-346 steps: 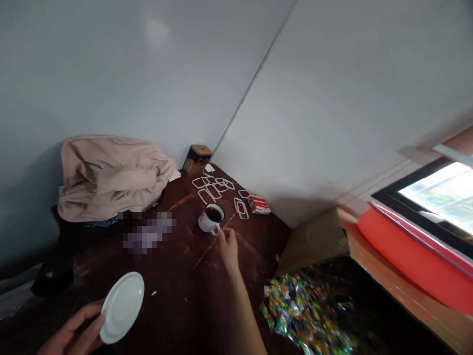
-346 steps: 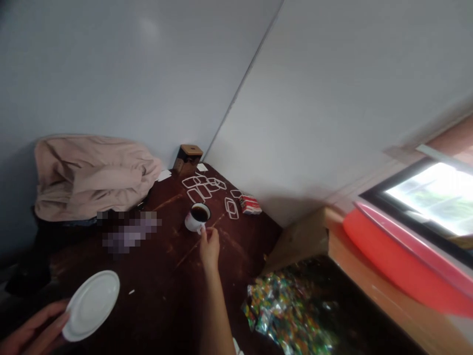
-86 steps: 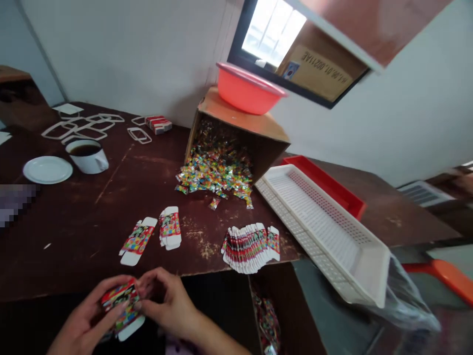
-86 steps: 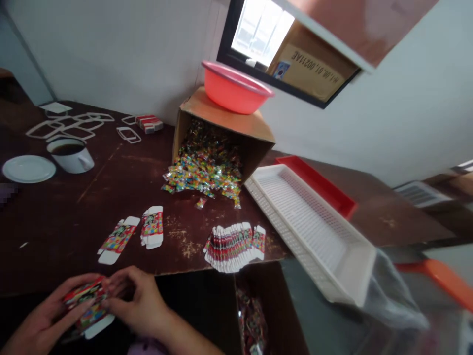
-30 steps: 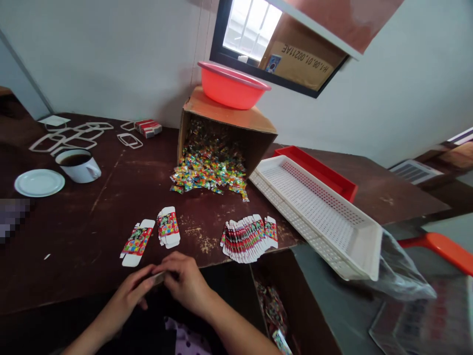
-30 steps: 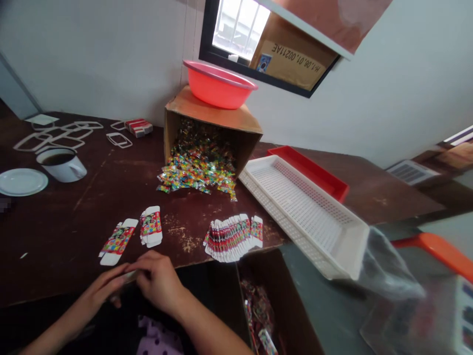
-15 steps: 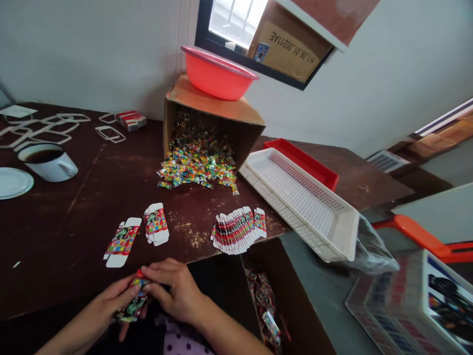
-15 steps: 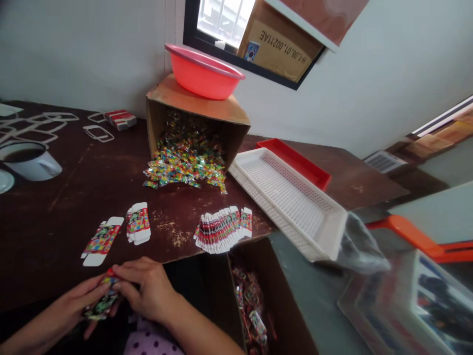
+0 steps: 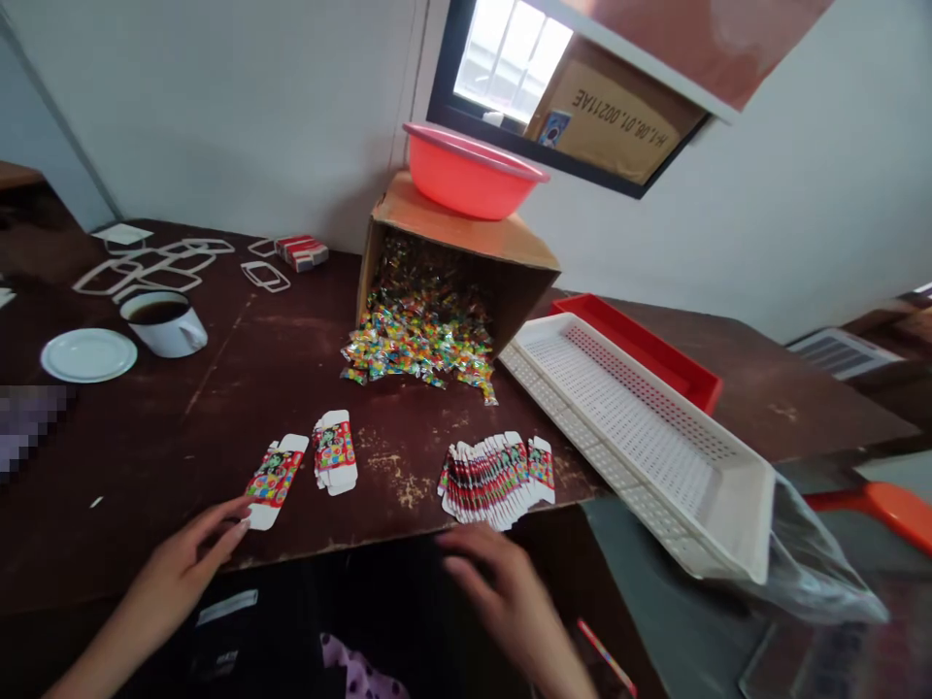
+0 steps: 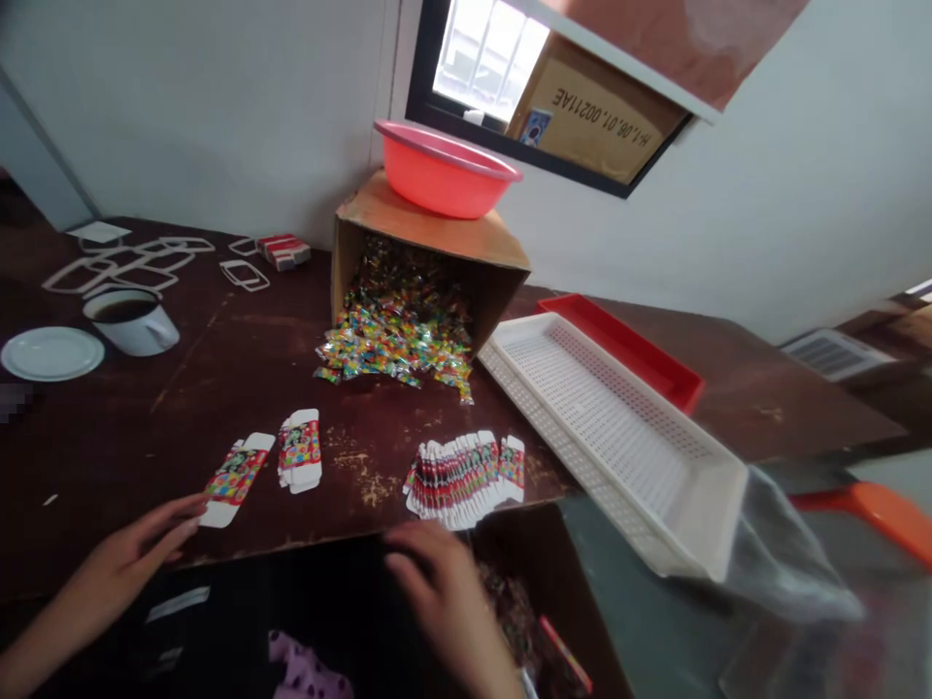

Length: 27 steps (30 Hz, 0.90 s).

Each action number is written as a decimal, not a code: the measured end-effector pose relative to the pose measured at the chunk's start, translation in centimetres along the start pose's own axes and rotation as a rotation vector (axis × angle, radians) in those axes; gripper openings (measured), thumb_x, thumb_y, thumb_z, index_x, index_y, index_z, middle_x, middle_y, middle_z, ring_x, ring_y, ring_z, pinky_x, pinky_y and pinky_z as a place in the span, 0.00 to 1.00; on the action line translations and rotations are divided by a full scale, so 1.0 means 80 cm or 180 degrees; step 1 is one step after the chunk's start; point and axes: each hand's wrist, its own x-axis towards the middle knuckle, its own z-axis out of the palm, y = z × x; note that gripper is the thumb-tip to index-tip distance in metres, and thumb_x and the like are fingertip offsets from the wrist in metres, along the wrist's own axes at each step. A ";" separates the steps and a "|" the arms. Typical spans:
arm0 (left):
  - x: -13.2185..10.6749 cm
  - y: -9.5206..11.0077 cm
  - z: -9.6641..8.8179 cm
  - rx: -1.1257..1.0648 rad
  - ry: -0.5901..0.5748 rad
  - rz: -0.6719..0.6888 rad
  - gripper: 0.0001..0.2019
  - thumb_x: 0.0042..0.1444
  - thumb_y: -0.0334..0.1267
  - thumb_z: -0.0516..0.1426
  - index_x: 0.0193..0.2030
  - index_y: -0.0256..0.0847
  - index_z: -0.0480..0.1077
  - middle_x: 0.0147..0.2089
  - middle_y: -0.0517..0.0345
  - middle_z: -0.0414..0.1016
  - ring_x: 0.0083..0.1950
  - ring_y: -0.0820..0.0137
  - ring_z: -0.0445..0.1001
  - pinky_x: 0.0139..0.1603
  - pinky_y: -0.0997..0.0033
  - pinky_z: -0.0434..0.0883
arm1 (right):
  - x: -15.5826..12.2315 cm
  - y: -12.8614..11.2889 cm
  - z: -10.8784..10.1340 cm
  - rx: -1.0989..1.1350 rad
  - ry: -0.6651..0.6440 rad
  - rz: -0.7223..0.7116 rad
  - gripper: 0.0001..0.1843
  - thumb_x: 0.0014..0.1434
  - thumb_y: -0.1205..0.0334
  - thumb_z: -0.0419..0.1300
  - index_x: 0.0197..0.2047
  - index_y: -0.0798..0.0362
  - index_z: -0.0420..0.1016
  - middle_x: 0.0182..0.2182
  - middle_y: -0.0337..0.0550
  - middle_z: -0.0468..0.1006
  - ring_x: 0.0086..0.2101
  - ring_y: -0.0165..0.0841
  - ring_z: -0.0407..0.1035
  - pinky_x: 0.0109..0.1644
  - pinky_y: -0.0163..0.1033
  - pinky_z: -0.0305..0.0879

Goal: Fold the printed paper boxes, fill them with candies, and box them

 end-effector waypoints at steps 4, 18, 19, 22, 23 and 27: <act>-0.011 -0.001 -0.016 0.0000 0.0251 -0.0039 0.28 0.47 0.60 0.62 0.50 0.43 0.77 0.52 0.48 0.82 0.52 0.51 0.79 0.42 0.64 0.81 | 0.092 -0.063 0.167 -0.0171 -0.0732 -0.1608 0.27 0.61 0.49 0.63 0.61 0.47 0.68 0.56 0.43 0.74 0.55 0.37 0.67 0.61 0.43 0.64; -0.058 0.020 0.011 -0.2336 -0.1091 -0.1243 0.27 0.51 0.59 0.61 0.49 0.39 0.79 0.43 0.45 0.85 0.44 0.53 0.81 0.43 0.57 0.77 | 0.070 -0.059 0.214 -0.0515 -0.0288 -0.2912 0.11 0.67 0.62 0.54 0.51 0.53 0.71 0.49 0.42 0.79 0.48 0.30 0.70 0.55 0.36 0.65; -0.061 0.031 0.016 -0.2489 -0.1262 -0.1255 0.24 0.52 0.53 0.62 0.50 0.40 0.78 0.44 0.47 0.85 0.48 0.53 0.80 0.48 0.57 0.75 | 0.066 -0.067 0.209 -0.0371 -0.0377 -0.3093 0.11 0.67 0.59 0.54 0.51 0.51 0.70 0.49 0.40 0.79 0.51 0.30 0.69 0.59 0.37 0.63; -0.068 0.049 0.031 -0.2328 -0.1290 -0.1250 0.18 0.50 0.46 0.66 0.46 0.41 0.79 0.39 0.52 0.85 0.46 0.53 0.81 0.50 0.58 0.74 | 0.071 -0.080 0.199 -0.0119 -0.0166 -0.2773 0.15 0.66 0.54 0.57 0.53 0.49 0.70 0.50 0.41 0.78 0.53 0.32 0.66 0.62 0.42 0.59; -0.069 0.050 0.035 -0.2125 -0.1187 -0.1168 0.16 0.49 0.46 0.67 0.43 0.40 0.79 0.37 0.52 0.85 0.44 0.53 0.81 0.49 0.59 0.74 | 0.077 -0.080 0.197 -0.0088 0.0031 -0.2498 0.17 0.65 0.54 0.58 0.55 0.49 0.70 0.52 0.43 0.76 0.54 0.33 0.65 0.61 0.43 0.60; -0.068 0.038 0.048 -0.1652 -0.0828 -0.0893 0.17 0.46 0.48 0.68 0.38 0.40 0.77 0.31 0.55 0.84 0.37 0.56 0.81 0.43 0.61 0.75 | 0.093 -0.076 0.197 -0.0045 0.0238 -0.2206 0.17 0.62 0.57 0.62 0.54 0.46 0.73 0.56 0.43 0.73 0.57 0.37 0.59 0.62 0.47 0.58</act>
